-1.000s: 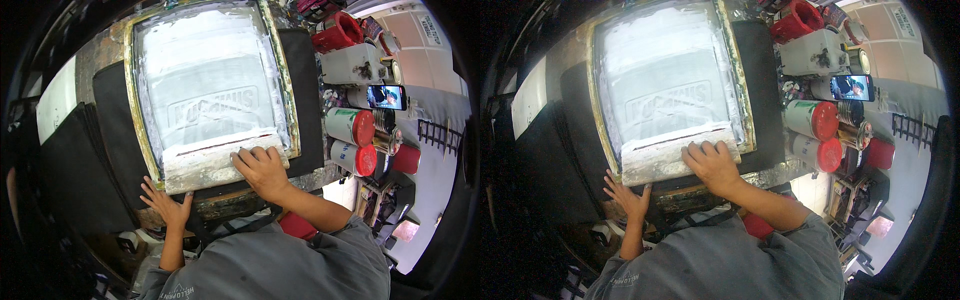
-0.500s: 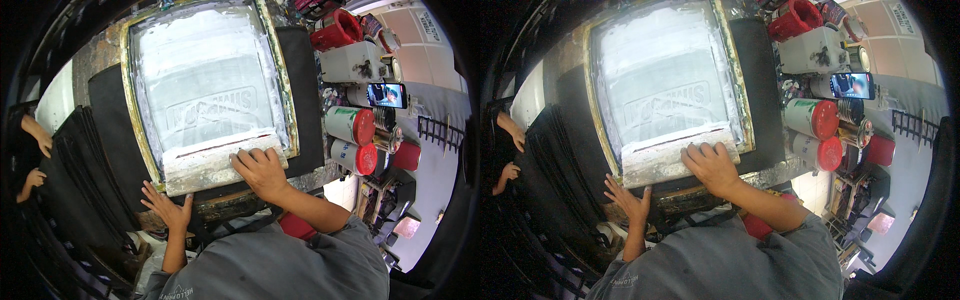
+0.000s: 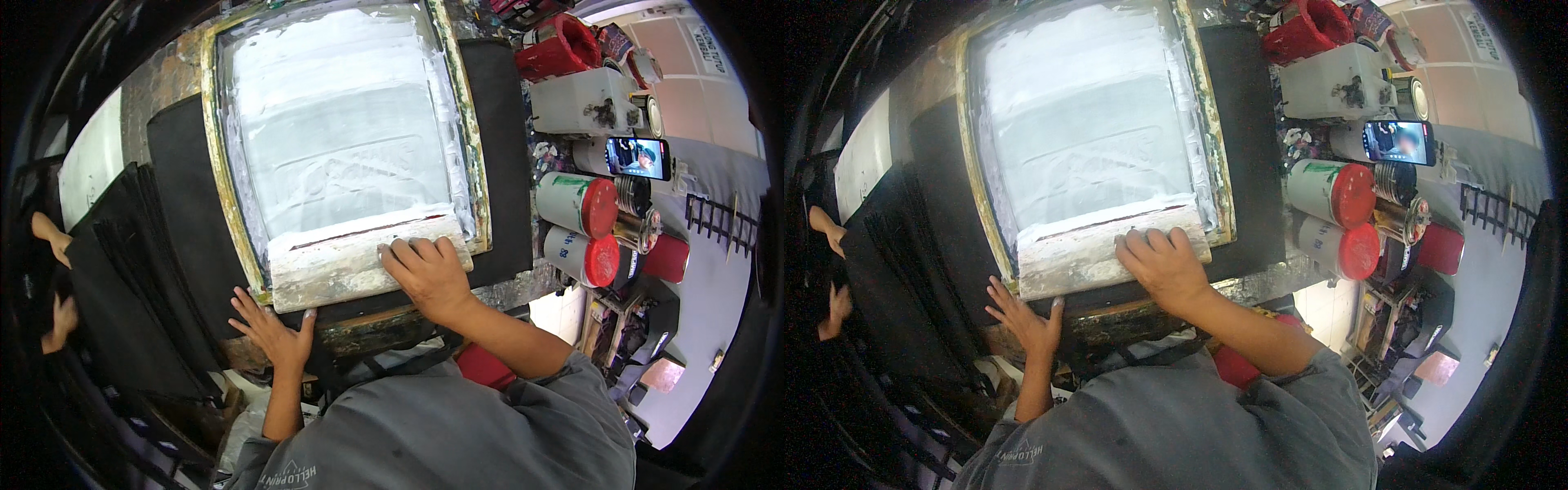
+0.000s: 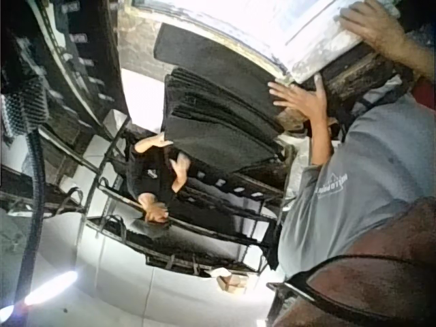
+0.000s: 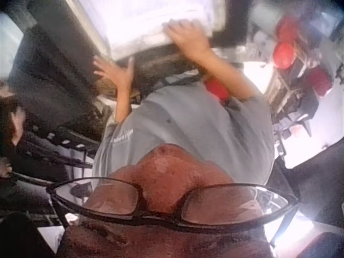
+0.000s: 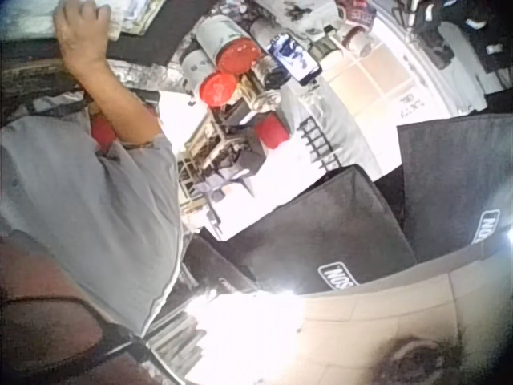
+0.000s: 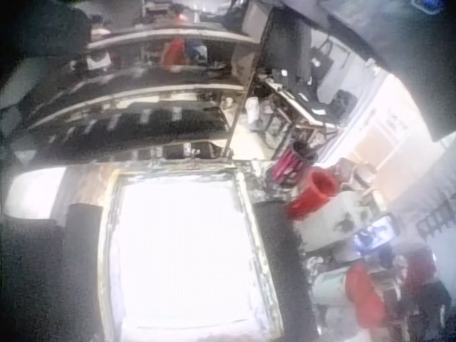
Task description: The person screen prints a logo onto black bags using a squeegee and ink on a screen press, then stacks the finished items.
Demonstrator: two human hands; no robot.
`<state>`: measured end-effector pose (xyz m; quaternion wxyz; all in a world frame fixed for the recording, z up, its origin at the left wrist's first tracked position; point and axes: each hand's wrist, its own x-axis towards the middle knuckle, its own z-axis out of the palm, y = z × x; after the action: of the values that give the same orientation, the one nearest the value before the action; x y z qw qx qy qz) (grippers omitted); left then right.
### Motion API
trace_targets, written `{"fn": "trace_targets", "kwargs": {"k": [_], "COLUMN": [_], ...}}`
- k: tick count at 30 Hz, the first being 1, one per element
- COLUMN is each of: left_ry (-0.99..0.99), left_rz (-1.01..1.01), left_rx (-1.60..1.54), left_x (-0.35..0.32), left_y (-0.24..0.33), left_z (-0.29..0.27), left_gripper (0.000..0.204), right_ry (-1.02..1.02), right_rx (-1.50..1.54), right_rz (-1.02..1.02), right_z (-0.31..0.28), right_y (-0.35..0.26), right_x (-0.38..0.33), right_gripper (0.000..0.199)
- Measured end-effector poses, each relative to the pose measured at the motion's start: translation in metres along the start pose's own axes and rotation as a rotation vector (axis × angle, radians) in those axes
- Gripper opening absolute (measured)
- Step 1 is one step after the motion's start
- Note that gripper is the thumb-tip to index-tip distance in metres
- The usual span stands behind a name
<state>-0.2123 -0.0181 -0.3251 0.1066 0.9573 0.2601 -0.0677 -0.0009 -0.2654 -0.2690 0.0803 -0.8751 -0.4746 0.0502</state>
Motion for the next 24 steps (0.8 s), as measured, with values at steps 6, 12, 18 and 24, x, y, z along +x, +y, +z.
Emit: {"fn": "trace_targets", "kwargs": {"k": [6,12,18,24], "left_ry": [0.026,0.002,0.193,-0.176], "left_rz": [0.023,-0.004,0.053,0.736], "left_rx": [0.005,0.007,-0.279,-0.402], "left_x": [0.001,0.001,-0.035,-0.04], "left_y": [0.0,0.001,-0.006,0.06], "left_z": [0.0,-0.001,-0.003,-0.019], "left_gripper": [0.108,0.11,0.077,0.064], "right_ry": [-0.008,0.004,-0.042,-0.066], "right_rx": [0.005,-0.002,0.032,0.054], "right_rz": [-0.003,-0.009,0.025,0.02], "right_z": [-0.001,-0.001,-0.004,-0.003], "right_y": [0.0,0.001,-0.001,0.001], "right_x": [0.0,0.001,0.001,0.001], "right_gripper": [0.041,0.041,0.044,0.046]}}
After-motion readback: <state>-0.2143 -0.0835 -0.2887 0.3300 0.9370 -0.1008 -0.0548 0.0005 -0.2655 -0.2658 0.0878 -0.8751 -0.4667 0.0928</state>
